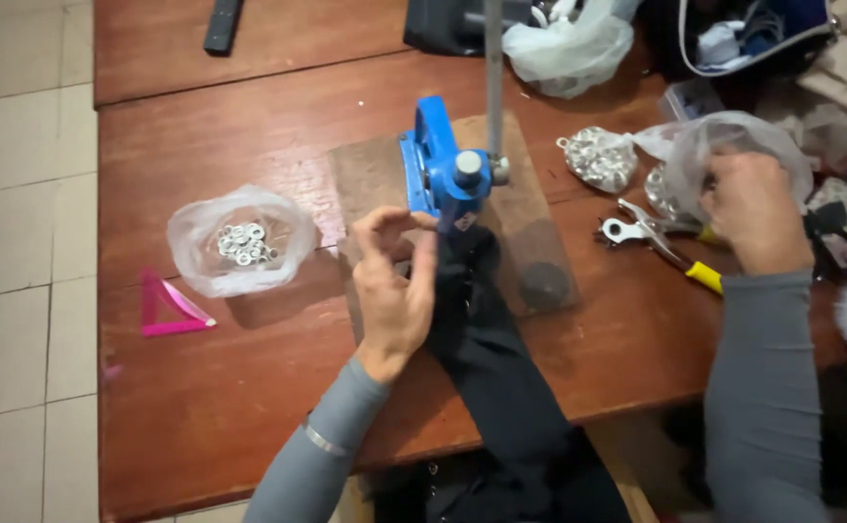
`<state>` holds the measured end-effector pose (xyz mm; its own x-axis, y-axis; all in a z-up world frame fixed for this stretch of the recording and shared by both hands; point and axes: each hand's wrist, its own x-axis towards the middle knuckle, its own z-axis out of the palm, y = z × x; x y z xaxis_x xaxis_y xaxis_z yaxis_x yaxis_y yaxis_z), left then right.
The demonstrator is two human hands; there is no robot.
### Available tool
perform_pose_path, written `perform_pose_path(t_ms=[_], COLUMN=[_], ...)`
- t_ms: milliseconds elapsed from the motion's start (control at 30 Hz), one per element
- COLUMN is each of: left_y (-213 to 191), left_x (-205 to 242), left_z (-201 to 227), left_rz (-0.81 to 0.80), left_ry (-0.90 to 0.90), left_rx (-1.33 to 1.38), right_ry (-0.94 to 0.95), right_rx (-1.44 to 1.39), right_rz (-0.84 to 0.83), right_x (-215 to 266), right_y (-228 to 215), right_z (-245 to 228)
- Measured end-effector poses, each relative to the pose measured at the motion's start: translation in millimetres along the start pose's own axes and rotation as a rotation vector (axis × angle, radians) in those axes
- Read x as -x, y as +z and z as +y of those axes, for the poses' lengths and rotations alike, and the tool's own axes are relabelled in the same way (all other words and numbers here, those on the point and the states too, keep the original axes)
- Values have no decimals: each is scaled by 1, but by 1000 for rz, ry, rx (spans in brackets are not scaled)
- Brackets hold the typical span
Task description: Attaching metal eyelets to a black fabric garment using a manual press and marking tools.
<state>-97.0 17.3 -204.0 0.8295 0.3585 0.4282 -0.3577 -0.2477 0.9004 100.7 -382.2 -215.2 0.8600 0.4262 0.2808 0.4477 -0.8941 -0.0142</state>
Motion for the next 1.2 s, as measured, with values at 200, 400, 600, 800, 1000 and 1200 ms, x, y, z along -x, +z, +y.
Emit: perform_pose_path(t_ms=[200, 400, 600, 800, 1000, 1200], left_y=[1, 2, -7, -13, -16, -25], left_x=[2, 25, 17, 10, 7, 6], left_z=[13, 14, 6, 9, 15, 6], left_rz=[-27, 1, -482, -679, -733, -758], left_ry=[132, 188, 325, 346, 323, 212], left_rx=[-174, -300, -330, -285, -270, -223], right_ry=[18, 207, 163, 104, 125, 123], right_rx=[89, -384, -1087, -1383, -1287, -1264], right_rz=[15, 298, 94, -168, -244, -328], right_x=[3, 11, -5, -16, -27, -21], right_y=[-15, -103, -102, -48, -46, -66], right_z=[-14, -112, -206, -259, -263, -245])
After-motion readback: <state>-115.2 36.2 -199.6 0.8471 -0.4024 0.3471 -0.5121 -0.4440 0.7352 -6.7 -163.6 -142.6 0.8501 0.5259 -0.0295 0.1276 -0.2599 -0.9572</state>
